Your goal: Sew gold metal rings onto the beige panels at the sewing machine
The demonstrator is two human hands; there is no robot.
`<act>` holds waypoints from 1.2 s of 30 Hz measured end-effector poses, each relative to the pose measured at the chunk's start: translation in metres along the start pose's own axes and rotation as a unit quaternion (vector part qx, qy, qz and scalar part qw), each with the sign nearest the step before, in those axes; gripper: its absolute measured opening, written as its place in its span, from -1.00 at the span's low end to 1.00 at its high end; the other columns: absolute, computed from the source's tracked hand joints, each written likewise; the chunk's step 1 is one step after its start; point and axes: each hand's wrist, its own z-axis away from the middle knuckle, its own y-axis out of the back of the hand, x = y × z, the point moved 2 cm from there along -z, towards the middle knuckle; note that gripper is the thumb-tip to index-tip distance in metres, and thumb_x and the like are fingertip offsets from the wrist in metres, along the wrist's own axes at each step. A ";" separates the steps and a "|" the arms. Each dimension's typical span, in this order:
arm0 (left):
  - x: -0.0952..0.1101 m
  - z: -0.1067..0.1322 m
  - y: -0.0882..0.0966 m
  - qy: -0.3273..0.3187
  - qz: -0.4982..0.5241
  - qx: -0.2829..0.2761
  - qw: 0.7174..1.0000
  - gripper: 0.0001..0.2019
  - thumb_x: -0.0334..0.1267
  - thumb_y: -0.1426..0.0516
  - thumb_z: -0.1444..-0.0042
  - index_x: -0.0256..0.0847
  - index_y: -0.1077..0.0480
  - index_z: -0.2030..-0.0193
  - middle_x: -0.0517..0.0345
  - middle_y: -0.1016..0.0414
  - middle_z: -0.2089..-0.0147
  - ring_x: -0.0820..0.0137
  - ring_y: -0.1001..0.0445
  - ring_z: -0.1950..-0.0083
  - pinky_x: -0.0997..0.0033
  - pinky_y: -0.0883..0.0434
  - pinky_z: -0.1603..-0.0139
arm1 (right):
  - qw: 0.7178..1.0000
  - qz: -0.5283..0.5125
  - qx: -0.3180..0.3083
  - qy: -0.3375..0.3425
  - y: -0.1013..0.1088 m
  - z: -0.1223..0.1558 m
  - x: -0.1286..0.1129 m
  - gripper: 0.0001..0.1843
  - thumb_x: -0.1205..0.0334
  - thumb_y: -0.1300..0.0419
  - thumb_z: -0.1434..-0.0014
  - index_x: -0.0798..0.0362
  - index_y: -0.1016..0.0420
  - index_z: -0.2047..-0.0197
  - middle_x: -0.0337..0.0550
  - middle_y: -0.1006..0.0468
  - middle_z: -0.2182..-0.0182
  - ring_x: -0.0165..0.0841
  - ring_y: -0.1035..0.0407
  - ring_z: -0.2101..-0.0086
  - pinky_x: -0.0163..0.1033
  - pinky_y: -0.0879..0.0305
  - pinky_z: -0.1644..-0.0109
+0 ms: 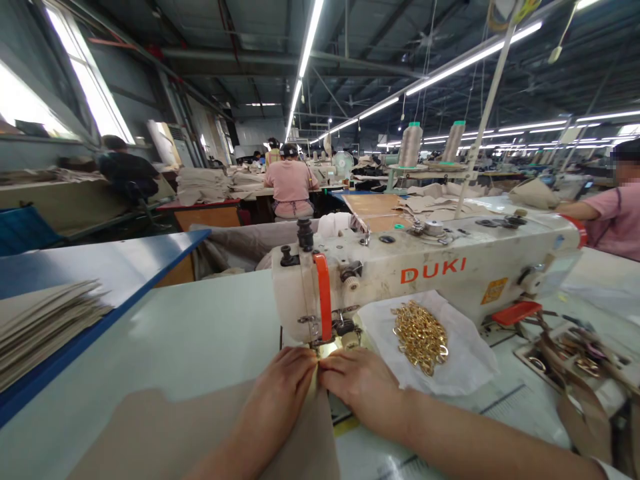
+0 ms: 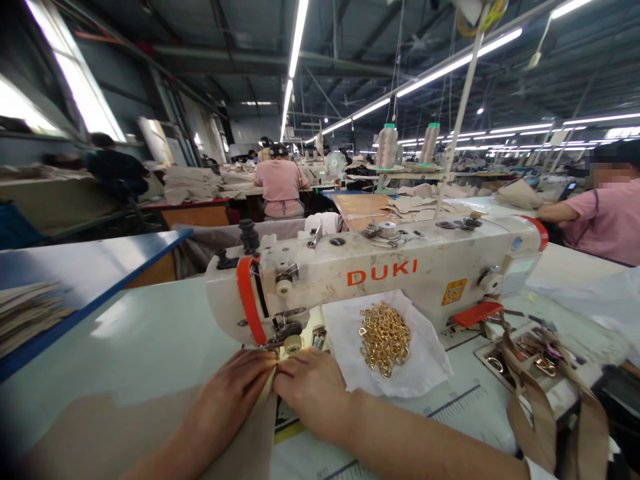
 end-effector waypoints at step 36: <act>0.001 0.018 0.001 0.050 -0.061 -0.078 0.994 -0.67 -0.34 0.07 -0.26 -0.23 -0.49 0.05 0.00 -0.60 0.01 0.26 -0.55 -0.02 0.20 -0.48 -0.12 | 0.995 -0.064 0.009 0.070 0.006 0.012 -0.003 -0.94 0.38 -0.20 -0.23 0.15 -0.49 0.22 -0.09 -0.59 0.20 -0.30 -0.43 0.10 -0.25 -0.32 -0.07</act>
